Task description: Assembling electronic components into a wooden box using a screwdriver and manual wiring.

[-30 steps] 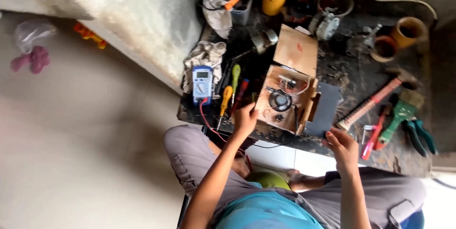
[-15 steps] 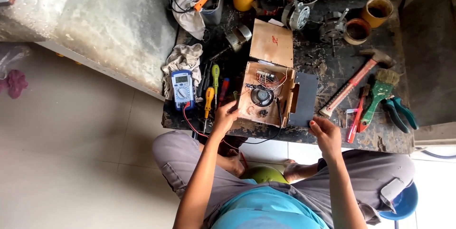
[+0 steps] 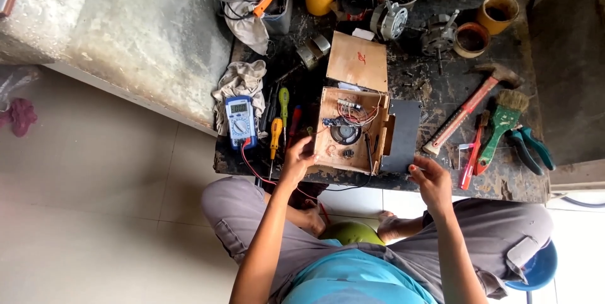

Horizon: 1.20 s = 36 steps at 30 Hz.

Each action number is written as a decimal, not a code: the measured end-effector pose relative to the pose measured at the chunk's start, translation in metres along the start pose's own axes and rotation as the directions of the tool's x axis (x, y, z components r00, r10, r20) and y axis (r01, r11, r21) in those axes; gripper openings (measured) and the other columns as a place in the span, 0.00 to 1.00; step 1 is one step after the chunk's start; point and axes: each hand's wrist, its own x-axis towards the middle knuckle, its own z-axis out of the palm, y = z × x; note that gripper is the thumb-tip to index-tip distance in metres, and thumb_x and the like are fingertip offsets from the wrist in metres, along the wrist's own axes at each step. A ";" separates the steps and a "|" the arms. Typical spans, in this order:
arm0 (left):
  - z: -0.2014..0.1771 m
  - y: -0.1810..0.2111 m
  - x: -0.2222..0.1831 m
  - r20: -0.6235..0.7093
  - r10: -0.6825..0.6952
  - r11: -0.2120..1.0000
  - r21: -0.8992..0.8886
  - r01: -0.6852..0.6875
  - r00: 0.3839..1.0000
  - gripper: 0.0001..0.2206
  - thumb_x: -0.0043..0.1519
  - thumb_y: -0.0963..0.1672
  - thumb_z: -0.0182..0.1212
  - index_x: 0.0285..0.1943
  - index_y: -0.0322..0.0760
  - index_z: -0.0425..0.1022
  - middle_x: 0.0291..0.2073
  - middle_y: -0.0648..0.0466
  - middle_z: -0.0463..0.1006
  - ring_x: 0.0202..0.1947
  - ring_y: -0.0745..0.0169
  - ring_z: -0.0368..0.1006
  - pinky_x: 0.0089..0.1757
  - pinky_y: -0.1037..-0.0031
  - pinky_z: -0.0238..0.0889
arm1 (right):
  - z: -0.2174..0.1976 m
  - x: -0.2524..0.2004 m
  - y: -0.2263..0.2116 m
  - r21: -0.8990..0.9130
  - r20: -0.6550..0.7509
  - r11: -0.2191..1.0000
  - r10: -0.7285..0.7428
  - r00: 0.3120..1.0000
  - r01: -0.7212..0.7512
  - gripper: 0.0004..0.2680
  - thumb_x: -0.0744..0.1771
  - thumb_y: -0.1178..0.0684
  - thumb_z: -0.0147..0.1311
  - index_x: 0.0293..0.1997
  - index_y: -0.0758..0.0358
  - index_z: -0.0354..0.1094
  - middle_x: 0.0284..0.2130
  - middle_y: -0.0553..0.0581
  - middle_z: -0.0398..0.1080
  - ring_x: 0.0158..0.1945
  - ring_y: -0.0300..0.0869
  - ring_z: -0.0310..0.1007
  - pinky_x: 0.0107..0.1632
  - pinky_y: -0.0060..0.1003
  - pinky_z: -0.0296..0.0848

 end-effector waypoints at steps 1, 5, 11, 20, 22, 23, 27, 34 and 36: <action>0.000 0.002 0.001 0.000 0.004 1.000 -0.001 -0.004 1.000 0.32 0.54 0.34 0.68 0.71 0.34 0.68 0.57 0.25 0.71 0.55 0.33 0.73 0.50 0.56 0.71 | 0.001 0.003 -0.001 0.001 0.001 1.000 -0.004 1.000 0.004 0.11 0.68 0.63 0.57 0.55 0.78 0.71 0.45 0.77 0.73 0.46 0.56 0.75 0.47 0.52 0.77; 0.003 0.004 -0.003 0.003 0.009 1.000 0.024 -0.009 1.000 0.32 0.54 0.34 0.69 0.71 0.35 0.68 0.58 0.26 0.71 0.56 0.34 0.72 0.51 0.57 0.70 | -0.001 0.004 0.003 -0.004 0.007 1.000 0.002 1.000 -0.002 0.11 0.68 0.63 0.57 0.56 0.78 0.71 0.46 0.77 0.73 0.46 0.57 0.75 0.47 0.53 0.77; 0.001 -0.003 -0.001 -0.002 0.034 0.998 0.050 -0.034 0.999 0.32 0.54 0.35 0.70 0.71 0.37 0.69 0.58 0.28 0.72 0.57 0.36 0.72 0.52 0.58 0.69 | -0.002 0.007 0.007 -0.010 0.012 1.000 -0.007 1.000 0.007 0.11 0.68 0.63 0.57 0.56 0.77 0.70 0.47 0.77 0.72 0.47 0.58 0.75 0.47 0.54 0.77; 0.008 0.023 -0.012 0.042 0.040 0.998 0.052 -0.042 0.998 0.36 0.56 0.33 0.65 0.76 0.44 0.62 0.60 0.28 0.71 0.56 0.37 0.72 0.52 0.60 0.70 | -0.002 0.006 0.007 -0.012 0.001 1.000 0.006 1.000 -0.006 0.11 0.68 0.63 0.57 0.56 0.78 0.70 0.47 0.77 0.72 0.48 0.58 0.75 0.47 0.54 0.76; 0.007 0.024 -0.009 0.051 0.044 0.998 0.052 -0.047 0.998 0.37 0.57 0.33 0.63 0.78 0.46 0.59 0.60 0.29 0.71 0.56 0.41 0.72 0.52 0.62 0.70 | -0.002 0.007 0.005 -0.019 0.000 1.000 0.008 1.000 -0.008 0.11 0.68 0.63 0.57 0.56 0.77 0.70 0.48 0.77 0.72 0.48 0.59 0.75 0.47 0.55 0.76; 0.006 0.021 -0.005 0.064 0.043 0.995 0.085 -0.048 0.997 0.40 0.58 0.33 0.63 0.80 0.51 0.55 0.58 0.29 0.72 0.53 0.40 0.74 0.50 0.61 0.72 | -0.002 0.007 0.005 -0.021 -0.007 1.000 0.011 1.000 -0.011 0.11 0.68 0.63 0.57 0.57 0.77 0.70 0.47 0.77 0.72 0.48 0.59 0.75 0.47 0.54 0.76; 0.005 0.017 -0.003 0.064 0.026 0.989 0.146 -0.035 0.998 0.44 0.59 0.33 0.61 0.82 0.59 0.46 0.54 0.27 0.73 0.49 0.34 0.77 0.48 0.57 0.74 | -0.001 0.007 0.006 -0.021 -0.018 1.000 0.012 1.000 -0.012 0.12 0.68 0.62 0.58 0.57 0.77 0.70 0.47 0.77 0.72 0.48 0.58 0.75 0.46 0.53 0.76; 0.002 0.008 0.002 0.050 0.042 0.988 0.144 -0.048 0.998 0.50 0.58 0.32 0.62 0.83 0.59 0.34 0.53 0.27 0.73 0.48 0.34 0.77 0.46 0.57 0.74 | 0.001 0.007 0.004 -0.006 -0.029 1.000 0.012 1.000 -0.012 0.12 0.68 0.62 0.58 0.57 0.77 0.70 0.47 0.76 0.72 0.47 0.56 0.75 0.46 0.53 0.76; 0.000 -0.002 0.009 0.043 0.017 0.984 0.176 -0.024 0.999 0.49 0.58 0.34 0.64 0.83 0.60 0.36 0.51 0.29 0.75 0.43 0.39 0.78 0.39 0.62 0.76 | 0.001 0.009 0.004 -0.035 -0.024 0.999 0.022 0.999 -0.023 0.13 0.68 0.62 0.58 0.58 0.76 0.70 0.46 0.76 0.72 0.47 0.59 0.75 0.45 0.51 0.77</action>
